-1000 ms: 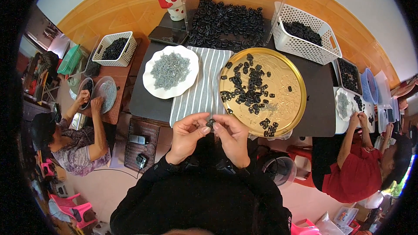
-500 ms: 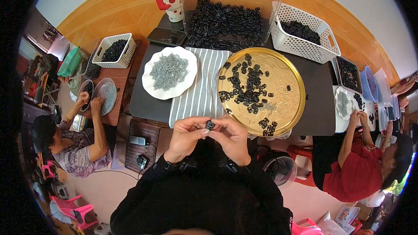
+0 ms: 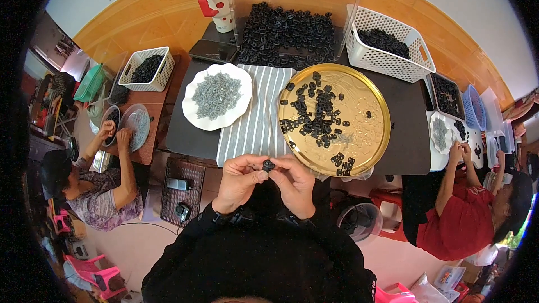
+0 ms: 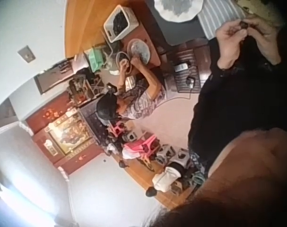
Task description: The person sorts and inspects small black rubber parts on a gold tray by hand.
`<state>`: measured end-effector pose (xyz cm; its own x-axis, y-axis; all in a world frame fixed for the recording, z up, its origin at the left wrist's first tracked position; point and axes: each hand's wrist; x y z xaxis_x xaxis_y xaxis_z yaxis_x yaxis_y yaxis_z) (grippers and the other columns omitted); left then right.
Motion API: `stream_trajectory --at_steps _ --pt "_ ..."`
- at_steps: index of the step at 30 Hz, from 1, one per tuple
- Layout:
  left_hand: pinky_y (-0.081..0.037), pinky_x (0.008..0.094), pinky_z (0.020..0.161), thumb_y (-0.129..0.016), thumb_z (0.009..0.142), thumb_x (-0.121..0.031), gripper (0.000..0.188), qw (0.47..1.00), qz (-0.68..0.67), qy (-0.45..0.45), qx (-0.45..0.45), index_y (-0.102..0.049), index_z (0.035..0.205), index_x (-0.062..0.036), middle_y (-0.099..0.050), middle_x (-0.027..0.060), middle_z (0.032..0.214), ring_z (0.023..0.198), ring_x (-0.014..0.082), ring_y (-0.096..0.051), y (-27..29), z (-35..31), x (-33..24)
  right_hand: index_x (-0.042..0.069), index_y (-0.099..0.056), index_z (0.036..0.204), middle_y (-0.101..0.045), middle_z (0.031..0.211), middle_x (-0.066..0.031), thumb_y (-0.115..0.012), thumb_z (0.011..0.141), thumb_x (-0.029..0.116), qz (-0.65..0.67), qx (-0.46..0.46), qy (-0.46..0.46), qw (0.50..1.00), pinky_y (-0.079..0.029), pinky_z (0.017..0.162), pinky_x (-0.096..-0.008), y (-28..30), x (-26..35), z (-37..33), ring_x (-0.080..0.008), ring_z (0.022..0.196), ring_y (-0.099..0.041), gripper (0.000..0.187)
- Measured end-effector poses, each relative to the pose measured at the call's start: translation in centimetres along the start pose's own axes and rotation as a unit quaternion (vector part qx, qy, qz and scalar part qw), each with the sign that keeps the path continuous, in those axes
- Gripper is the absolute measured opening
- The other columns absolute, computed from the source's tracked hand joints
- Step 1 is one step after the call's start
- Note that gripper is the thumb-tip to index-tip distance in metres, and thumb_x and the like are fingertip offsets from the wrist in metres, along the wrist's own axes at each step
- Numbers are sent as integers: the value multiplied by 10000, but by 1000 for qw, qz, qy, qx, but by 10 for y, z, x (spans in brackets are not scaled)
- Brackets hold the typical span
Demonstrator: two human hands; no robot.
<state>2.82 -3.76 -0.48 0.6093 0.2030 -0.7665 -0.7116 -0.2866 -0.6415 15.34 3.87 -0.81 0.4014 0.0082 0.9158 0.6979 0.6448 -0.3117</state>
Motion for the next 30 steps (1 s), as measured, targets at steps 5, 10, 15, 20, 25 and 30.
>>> stream_trajectory --at_steps 5,10,15,20,25,30 --pt "-474 197 644 -673 785 85 316 1000 11 -8 -1 -647 1088 1 -648 37 848 729 71 -574 -6 -2 -2 -65 -597 1076 -591 937 -128 -569 828 -104 -220 -66 125 965 -453 705 -236 -15 12 -7 -166 805 -581 252" --pt "-467 189 653 -688 763 98 319 999 34 -16 -6 -661 1068 9 -613 23 830 728 63 -551 -9 -4 0 -72 -600 1064 -597 918 -152 -565 809 -117 -249 -95 159 951 -458 686 -252 -19 8 -11 -203 772 -589 261" --pt "-455 188 652 -687 753 114 321 999 37 -23 -5 -667 1057 12 -589 18 827 738 62 -533 -11 -5 -1 -71 -604 1056 -601 904 -149 -562 803 -128 -254 -113 174 945 -459 677 -254 -24 8 -12 -211 761 -592 262" --pt "-474 180 642 -697 732 115 326 996 66 -67 7 -673 1038 5 -596 21 831 730 68 -549 -14 -6 1 -66 -609 1041 -595 885 -151 -560 805 -132 -260 -142 202 934 -451 651 -255 -29 7 -13 -201 735 -572 250" --pt "-476 204 691 -712 716 114 313 993 60 -101 -1 -669 1011 17 -603 44 877 767 92 -555 -21 -7 3 -58 -609 1035 -587 871 -153 -574 815 -117 -257 -153 241 923 -439 634 -264 -29 3 -11 -209 713 -548 230" --pt "-475 215 697 -706 723 118 270 994 58 -98 5 -664 973 26 -605 47 874 780 103 -563 -23 -3 4 -51 -603 1019 -584 866 -152 -585 823 -103 -270 -141 258 917 -431 625 -270 -26 6 -8 -214 700 -532 204"
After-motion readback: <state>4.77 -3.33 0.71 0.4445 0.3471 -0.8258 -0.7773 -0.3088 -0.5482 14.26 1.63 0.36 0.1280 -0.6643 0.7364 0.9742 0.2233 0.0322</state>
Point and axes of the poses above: each hand's wrist, its own z-axis towards the middle knuckle, its own y-axis out of the back of the hand, x = y × z
